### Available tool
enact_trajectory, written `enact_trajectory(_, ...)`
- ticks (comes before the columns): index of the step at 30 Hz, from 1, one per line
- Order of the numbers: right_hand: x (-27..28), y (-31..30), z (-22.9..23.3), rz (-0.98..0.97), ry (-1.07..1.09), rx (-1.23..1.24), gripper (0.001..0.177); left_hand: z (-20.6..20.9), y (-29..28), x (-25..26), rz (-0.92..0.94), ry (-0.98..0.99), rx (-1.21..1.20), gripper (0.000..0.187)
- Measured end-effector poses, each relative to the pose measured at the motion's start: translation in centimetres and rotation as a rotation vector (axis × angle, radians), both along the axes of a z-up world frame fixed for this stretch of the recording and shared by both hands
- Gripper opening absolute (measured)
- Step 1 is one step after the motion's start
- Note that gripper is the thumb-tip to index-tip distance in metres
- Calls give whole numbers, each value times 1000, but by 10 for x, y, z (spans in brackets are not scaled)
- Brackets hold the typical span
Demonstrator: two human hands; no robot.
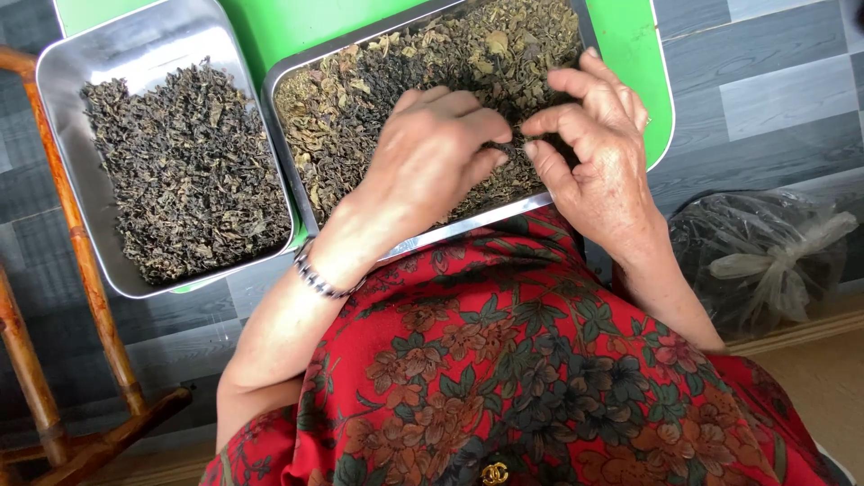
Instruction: Manually sorting dried tea leaves by picking out stems and debris from a metal tray and placing them into another tray.
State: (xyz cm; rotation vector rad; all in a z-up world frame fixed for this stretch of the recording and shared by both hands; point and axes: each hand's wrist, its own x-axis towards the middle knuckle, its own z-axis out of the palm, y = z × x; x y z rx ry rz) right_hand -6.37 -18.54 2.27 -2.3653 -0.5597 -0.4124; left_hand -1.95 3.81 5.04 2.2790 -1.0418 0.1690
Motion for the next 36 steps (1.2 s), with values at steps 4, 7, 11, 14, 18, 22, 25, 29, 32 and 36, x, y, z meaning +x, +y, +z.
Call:
enact_trajectory(4,-1,12,2,81,6,88,12,16,19,-13,-23,23,-139,17)
enact_trajectory(7,-2,23,-1,165,-23,171,16,20,27,-19,-38,147,-301,14)
enact_trajectory(11,-7,33,3,196,-5,192,21,12,28,-22,4,241,-353,11)
enact_trajectory(14,-9,35,5,188,-1,218,19,6,25,-22,10,249,-370,13)
enact_trajectory(18,-10,35,5,178,3,238,16,1,23,-23,16,269,-374,15)
enact_trajectory(22,-10,35,5,175,-2,225,18,7,22,-25,-7,253,-365,12)
enact_trajectory(25,-10,35,6,175,30,206,17,8,21,-26,-22,260,-360,13)
enact_trajectory(29,-11,35,7,159,62,205,18,8,20,-26,-14,278,-373,14)
enact_trajectory(32,-11,35,7,161,69,223,18,6,19,-27,-13,311,-405,14)
enact_trajectory(36,-10,35,8,160,82,233,22,1,18,-26,-22,338,-422,16)
